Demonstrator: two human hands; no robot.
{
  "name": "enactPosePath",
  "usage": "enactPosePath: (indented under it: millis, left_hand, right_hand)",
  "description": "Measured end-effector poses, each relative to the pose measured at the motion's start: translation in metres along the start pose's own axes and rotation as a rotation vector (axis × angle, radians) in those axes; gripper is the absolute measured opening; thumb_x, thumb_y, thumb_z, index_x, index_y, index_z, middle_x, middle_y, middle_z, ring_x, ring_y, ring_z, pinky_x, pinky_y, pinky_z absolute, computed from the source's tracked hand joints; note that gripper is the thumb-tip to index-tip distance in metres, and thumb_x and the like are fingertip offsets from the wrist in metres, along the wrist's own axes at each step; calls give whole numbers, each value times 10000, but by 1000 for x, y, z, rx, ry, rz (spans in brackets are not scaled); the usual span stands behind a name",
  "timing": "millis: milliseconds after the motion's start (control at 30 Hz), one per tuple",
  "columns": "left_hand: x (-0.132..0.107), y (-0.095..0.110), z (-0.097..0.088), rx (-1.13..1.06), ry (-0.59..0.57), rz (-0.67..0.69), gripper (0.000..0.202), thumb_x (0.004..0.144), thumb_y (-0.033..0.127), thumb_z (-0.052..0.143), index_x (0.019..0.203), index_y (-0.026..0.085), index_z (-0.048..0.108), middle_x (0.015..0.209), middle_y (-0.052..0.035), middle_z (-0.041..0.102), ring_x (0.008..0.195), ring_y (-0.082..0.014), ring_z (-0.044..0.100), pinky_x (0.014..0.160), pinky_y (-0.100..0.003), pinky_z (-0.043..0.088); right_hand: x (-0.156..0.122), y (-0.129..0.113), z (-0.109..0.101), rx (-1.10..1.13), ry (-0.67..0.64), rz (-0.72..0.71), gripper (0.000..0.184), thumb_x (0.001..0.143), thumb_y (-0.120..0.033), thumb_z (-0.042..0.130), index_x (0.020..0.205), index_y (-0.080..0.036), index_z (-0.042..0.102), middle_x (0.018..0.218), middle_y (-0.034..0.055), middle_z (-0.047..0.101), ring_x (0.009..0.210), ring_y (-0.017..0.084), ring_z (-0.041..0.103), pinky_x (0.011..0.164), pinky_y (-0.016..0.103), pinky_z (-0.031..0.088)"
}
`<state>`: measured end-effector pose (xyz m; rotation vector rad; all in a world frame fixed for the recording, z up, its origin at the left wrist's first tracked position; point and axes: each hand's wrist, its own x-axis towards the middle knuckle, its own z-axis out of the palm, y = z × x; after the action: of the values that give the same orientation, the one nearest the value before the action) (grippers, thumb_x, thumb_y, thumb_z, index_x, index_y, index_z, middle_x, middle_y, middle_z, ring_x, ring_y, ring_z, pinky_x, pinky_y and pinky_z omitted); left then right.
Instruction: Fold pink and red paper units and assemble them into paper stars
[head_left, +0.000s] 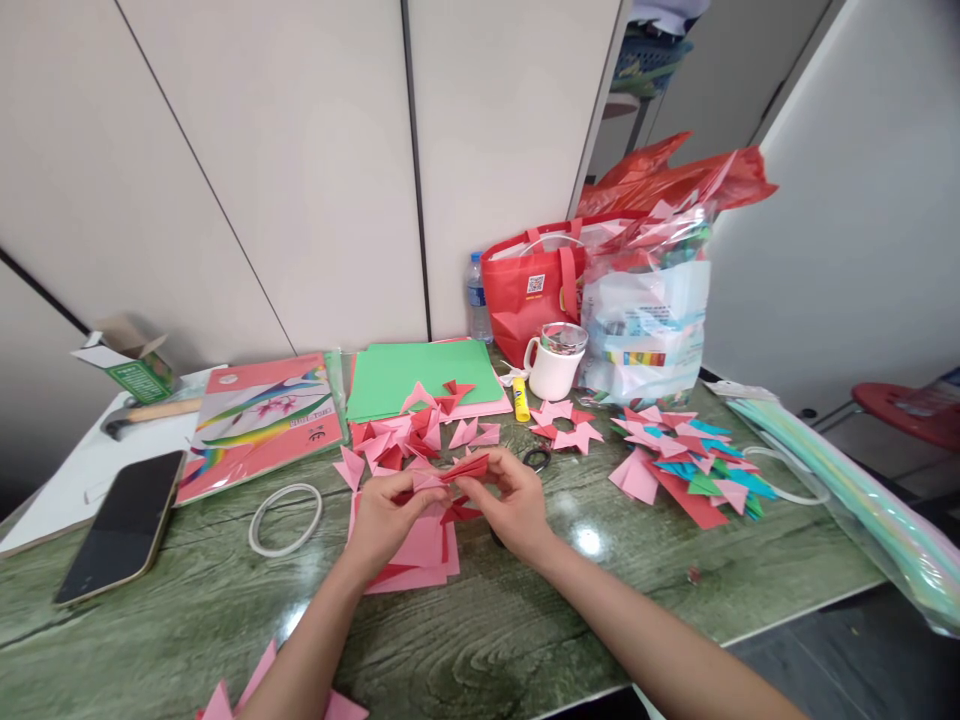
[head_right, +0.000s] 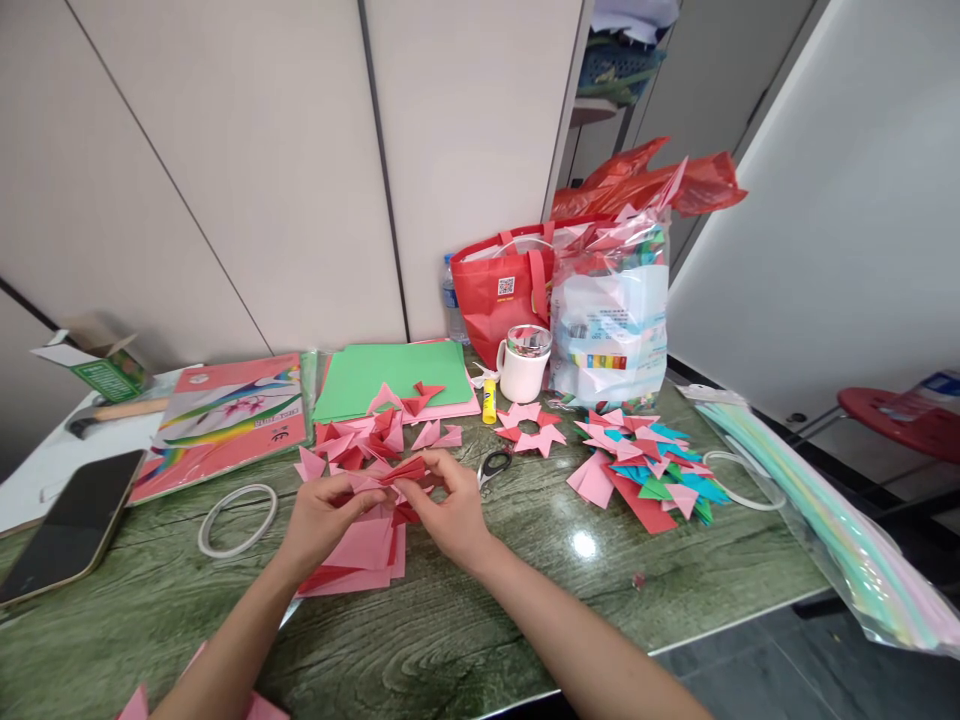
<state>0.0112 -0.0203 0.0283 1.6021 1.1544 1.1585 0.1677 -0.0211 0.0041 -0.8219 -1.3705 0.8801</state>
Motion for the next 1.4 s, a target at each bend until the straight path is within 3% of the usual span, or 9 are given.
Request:
enactPosePath:
  millis: [167, 267, 333, 467, 567, 633, 733, 833, 1400]
  left_hand:
    - [-1, -4, 1, 10, -6, -30, 97, 688, 235, 665, 634, 170, 713, 741, -43, 738, 769, -219, 667, 709, -299, 529]
    - [-1, 0, 1, 17, 7, -44, 124, 700, 246, 662, 604, 172, 691, 647, -35, 724, 851, -244, 665, 815, -333, 497]
    - [-1, 5, 1, -12, -11, -78, 126, 713, 264, 655, 642, 164, 689, 623, -32, 720, 779, -240, 683, 820, -348, 494]
    - [-2, 7, 0, -53, -58, -132, 177, 731, 290, 645, 818, 147, 701, 609, -40, 724, 850, -253, 680, 841, -353, 484]
    - [-2, 4, 0, -47, -114, -128, 166, 734, 288, 647, 777, 137, 702, 620, -56, 730, 863, -246, 677, 913, -365, 439]
    - [-2, 2, 1, -65, -142, -132, 167, 729, 295, 653, 695, 135, 693, 621, -70, 730, 784, -242, 689, 873, -368, 463]
    - [-1, 1, 3, -131, -152, -186, 204, 700, 329, 677, 651, 131, 666, 589, -71, 719, 618, -237, 687, 674, -348, 525]
    - [-2, 1, 6, -166, -142, -214, 228, 671, 349, 698, 640, 130, 646, 554, -59, 704, 591, -244, 684, 595, -329, 523]
    - [-3, -4, 13, -289, -103, -262, 196, 640, 300, 729, 631, 131, 629, 569, -60, 710, 572, -213, 676, 641, -320, 534]
  right_hand:
    - [1, -2, 1, 4, -50, 48, 66, 750, -223, 640, 798, -188, 611, 773, 31, 648, 697, 155, 613, 653, 281, 526]
    - [4, 0, 0, 42, -45, 49, 118, 762, -271, 626, 856, -204, 604, 828, 33, 625, 710, 153, 599, 618, 265, 522]
    - [5, 3, -1, 65, -1, 57, 133, 786, -302, 593, 882, -210, 594, 831, 28, 604, 650, 134, 583, 574, 251, 511]
    - [6, 5, -3, 101, 14, 84, 118, 792, -320, 584, 804, -203, 599, 789, 17, 582, 553, 108, 549, 517, 240, 483]
    - [7, 4, -4, 79, -7, 103, 129, 758, -323, 628, 756, -195, 615, 720, 9, 591, 550, 114, 544, 528, 244, 478]
    - [8, 4, -4, 69, -22, 127, 140, 738, -328, 647, 736, -190, 621, 666, 0, 594, 546, 117, 542, 527, 242, 470]
    - [9, 6, -3, 94, -18, 174, 169, 700, -339, 678, 698, -185, 608, 602, -17, 577, 509, 108, 520, 503, 236, 453]
    - [10, 7, -3, 125, -11, 207, 199, 668, -351, 700, 676, -186, 590, 562, -31, 556, 486, 101, 501, 488, 233, 444]
    - [7, 12, -4, 57, -2, 168, 148, 702, -315, 676, 708, -184, 608, 611, -15, 582, 540, 115, 534, 533, 240, 448]
